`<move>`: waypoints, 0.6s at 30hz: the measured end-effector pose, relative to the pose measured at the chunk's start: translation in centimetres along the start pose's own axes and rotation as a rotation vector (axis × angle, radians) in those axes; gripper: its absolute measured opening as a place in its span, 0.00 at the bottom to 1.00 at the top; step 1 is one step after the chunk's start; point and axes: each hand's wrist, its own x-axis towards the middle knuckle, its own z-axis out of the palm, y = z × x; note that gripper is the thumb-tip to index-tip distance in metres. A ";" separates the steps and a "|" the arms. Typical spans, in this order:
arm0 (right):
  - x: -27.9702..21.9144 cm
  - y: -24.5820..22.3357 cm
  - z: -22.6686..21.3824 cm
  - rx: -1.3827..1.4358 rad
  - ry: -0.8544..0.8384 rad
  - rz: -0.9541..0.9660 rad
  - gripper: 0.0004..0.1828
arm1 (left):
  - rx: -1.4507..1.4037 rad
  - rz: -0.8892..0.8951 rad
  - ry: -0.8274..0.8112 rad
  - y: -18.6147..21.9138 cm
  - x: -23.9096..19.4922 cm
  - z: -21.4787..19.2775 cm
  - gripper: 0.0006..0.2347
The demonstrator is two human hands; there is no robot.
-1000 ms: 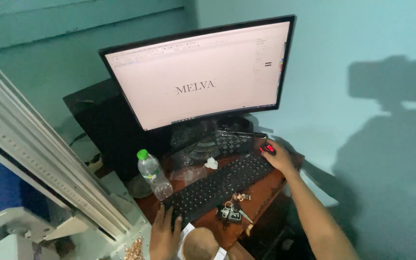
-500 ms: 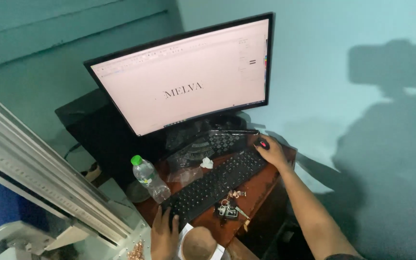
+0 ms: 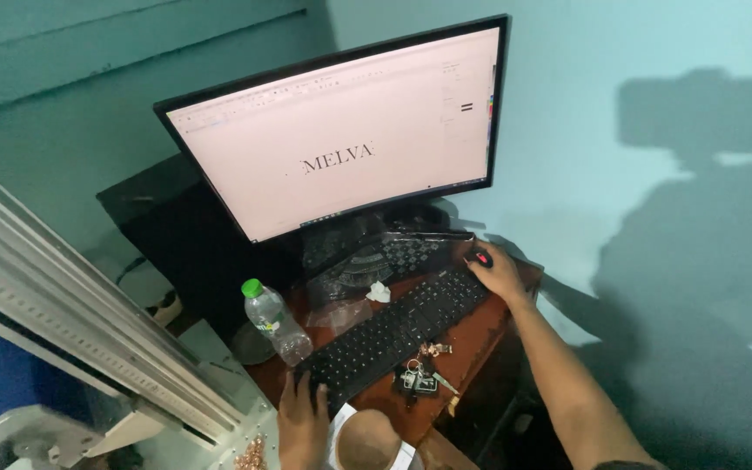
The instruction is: Designing a text layout on a computer and positioning a jewelry piece for laser engraving.
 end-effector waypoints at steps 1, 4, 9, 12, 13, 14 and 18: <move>0.0 0.0 -0.1 -0.006 0.000 -0.007 0.31 | -0.008 -0.002 0.003 -0.8 0.3 1.1 0.23; -0.1 -0.6 0.1 -0.059 -0.035 0.082 0.35 | 0.073 0.094 0.152 -2.2 0.9 2.6 0.23; -0.1 -0.1 0.3 -0.073 0.005 0.098 0.34 | -0.019 0.063 0.025 1.1 -1.0 -1.3 0.22; 0.3 0.3 0.5 0.038 0.024 0.086 0.32 | -0.026 0.076 0.035 0.0 -0.2 0.0 0.23; 0.1 -0.2 0.4 0.036 0.020 0.086 0.32 | -0.026 0.072 0.035 -0.5 0.0 0.3 0.23; -0.1 -0.7 0.3 -0.009 0.005 0.111 0.33 | -0.019 0.096 0.038 -0.9 0.2 0.6 0.24; 1.1 1.4 0.9 -0.066 0.040 0.002 0.34 | 0.013 0.077 0.026 1.5 -1.1 -1.6 0.22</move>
